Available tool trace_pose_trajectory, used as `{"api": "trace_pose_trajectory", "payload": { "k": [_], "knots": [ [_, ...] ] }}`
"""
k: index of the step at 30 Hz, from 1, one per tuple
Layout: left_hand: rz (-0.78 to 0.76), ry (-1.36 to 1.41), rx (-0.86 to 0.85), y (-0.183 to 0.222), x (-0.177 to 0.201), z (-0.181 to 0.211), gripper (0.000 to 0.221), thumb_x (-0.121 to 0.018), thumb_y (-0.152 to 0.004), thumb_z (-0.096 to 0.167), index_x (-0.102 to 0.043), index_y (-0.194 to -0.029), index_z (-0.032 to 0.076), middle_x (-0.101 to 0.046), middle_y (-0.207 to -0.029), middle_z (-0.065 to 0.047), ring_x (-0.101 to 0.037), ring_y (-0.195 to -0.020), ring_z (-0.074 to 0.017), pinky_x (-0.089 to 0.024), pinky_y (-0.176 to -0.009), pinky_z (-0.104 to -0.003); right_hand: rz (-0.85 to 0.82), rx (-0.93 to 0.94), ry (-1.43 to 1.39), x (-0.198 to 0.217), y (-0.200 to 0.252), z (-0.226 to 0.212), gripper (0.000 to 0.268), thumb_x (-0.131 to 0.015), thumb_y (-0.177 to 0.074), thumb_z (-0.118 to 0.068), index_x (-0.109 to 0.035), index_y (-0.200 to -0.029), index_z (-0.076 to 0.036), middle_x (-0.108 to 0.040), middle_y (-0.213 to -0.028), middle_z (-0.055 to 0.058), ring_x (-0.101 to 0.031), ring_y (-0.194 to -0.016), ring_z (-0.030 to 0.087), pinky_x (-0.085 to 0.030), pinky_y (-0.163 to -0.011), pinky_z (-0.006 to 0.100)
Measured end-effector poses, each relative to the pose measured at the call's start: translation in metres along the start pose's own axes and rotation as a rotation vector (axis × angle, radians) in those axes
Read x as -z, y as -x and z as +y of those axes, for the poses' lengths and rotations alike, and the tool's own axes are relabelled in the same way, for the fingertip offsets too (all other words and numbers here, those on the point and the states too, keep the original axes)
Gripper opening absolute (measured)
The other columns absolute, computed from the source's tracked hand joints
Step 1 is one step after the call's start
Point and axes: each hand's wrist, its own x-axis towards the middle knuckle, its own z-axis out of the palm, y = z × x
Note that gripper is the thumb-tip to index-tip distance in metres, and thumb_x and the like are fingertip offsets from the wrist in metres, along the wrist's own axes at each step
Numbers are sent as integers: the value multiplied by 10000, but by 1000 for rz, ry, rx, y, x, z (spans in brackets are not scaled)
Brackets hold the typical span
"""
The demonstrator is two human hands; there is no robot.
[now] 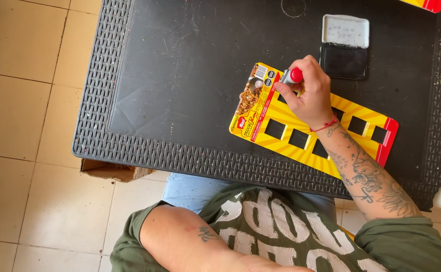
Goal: The person labels yellow packaging strips using a red stamp and ink pad, repeatedly pressing the stamp onto the ink and then onto the packages, while moving the finished strips into a stack.
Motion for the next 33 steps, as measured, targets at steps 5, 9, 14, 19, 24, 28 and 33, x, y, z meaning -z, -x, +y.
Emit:
{"api": "trace_pose_trajectory", "payload": {
  "k": [5, 9, 14, 19, 24, 28, 33],
  "knots": [
    [-87, 51, -52, 15, -15, -27, 296, -511, -1056, 86, -465, -764, 75, -383, -683, -115, -356, -667, -341, -272, -665, -542, -100, 28, 109, 6, -12, -16, 300, -779, -1032, -153, -503, -1052, -37, -493, -906, 107, -490, -761, 245, -425, -590, 352],
    [32, -444, 195, 37, -30, -98, 187, -644, -943, 203, -583, -1065, 75, -607, -1075, -120, -540, -1021, -344, -454, -913, -499, -111, 37, 93, 5, -15, -16, 302, -764, -1013, -152, -494, -1050, -21, -497, -924, 109, -488, -770, 263, -420, -648, 385],
    [7, -669, 448, 78, -62, -151, 436, -749, -868, 348, -631, -1233, 142, -603, -1184, -79, -542, -1274, -367, -355, -1144, -602, -109, -75, -44, 1, -12, -10, 256, -743, -1027, -111, -573, -1210, -55, -592, -1034, 173, -657, -956, 360, -593, -696, 414],
    [12, -695, 441, 79, -63, -153, 346, -712, -892, 350, -647, -1156, 136, -605, -1142, -74, -535, -1275, -352, -331, -1155, -600, -106, -67, -39, 1, -23, -15, 269, -753, -997, -107, -604, -1213, -47, -617, -993, 177, -659, -855, 339, -591, -655, 413],
    [-45, -693, 444, 79, -61, -152, 332, -716, -901, 321, -656, -1173, 139, -617, -1132, -85, -523, -1290, -366, -306, -1160, -628, -105, -105, -62, 0, -24, -21, 283, -764, -985, -69, -609, -1221, -46, -628, -955, 181, -678, -779, 309, -600, -652, 397],
    [-101, -750, 408, 81, -63, -157, 317, -706, -921, 287, -686, -1203, 144, -639, -1152, -52, -520, -1277, -317, -310, -1149, -583, -22, -156, -206, 2, -21, -21, 326, -737, -991, -62, -547, -1252, -23, -632, -913, 157, -698, -771, 271, -599, -665, 374],
    [-192, -890, 338, 70, -52, -163, 345, -641, -987, 299, -653, -1310, 178, -591, -994, 5, -563, -1005, -258, -440, -958, -449, 337, -471, -451, 51, -38, 1, 234, -629, -1028, -114, -455, -1160, -199, -550, -1020, 68, -540, -716, 111, -473, -482, 221]
  ]
}}
